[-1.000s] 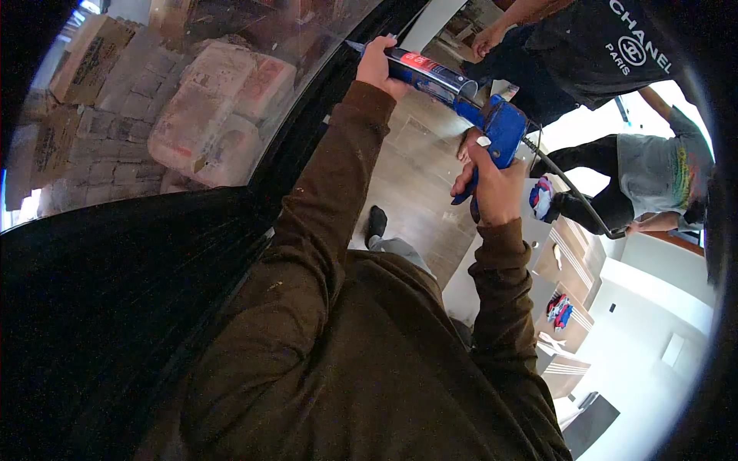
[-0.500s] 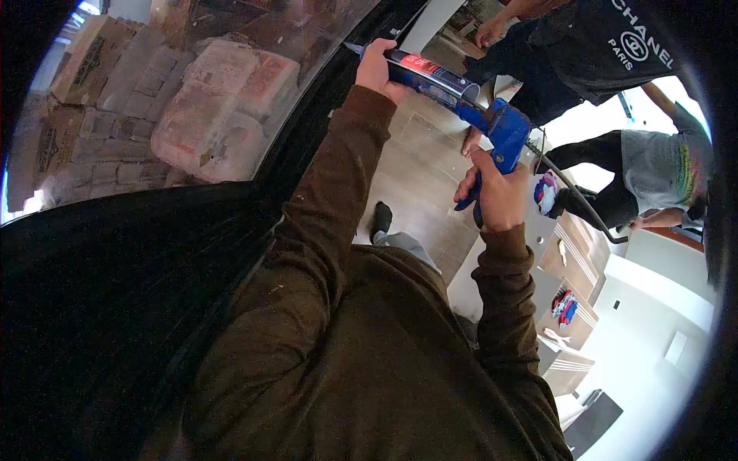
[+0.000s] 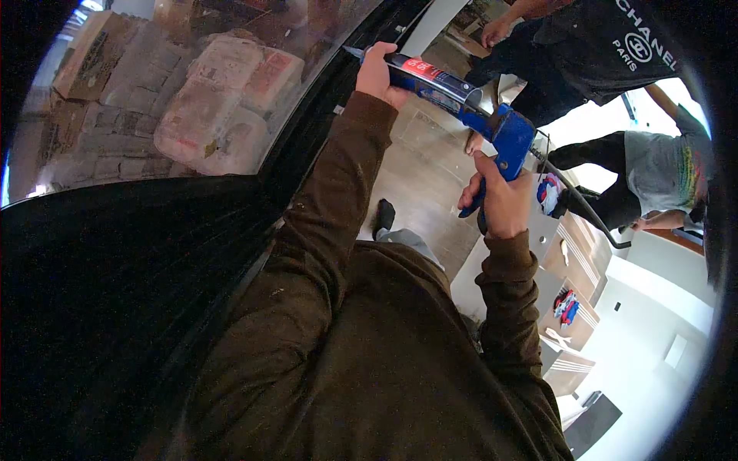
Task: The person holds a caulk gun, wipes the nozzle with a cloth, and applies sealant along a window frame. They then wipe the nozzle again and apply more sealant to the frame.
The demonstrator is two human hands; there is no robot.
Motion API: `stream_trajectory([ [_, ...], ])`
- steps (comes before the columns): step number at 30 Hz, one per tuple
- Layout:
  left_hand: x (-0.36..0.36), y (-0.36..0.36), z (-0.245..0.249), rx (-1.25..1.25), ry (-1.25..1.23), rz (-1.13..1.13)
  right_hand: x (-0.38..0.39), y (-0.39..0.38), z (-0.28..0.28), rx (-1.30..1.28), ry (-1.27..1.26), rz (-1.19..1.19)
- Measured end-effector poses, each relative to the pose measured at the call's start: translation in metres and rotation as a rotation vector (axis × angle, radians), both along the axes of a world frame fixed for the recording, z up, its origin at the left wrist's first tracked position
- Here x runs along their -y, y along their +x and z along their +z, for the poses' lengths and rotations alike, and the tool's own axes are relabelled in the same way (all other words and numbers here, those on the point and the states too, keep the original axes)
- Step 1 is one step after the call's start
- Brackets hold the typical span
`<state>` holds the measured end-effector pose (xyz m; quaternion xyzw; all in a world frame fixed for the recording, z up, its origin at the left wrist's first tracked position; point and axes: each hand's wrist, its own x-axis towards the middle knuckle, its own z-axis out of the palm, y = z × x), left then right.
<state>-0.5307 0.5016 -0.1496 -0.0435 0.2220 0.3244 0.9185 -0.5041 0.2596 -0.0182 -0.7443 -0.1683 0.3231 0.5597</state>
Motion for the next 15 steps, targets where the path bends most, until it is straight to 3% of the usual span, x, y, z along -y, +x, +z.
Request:
stream_trajectory([
  [15, 0.012, -0.028, 0.010, -0.019, 0.012, -0.066, 0.005, -0.023, 0.010, -0.015, -0.045, -0.023],
])
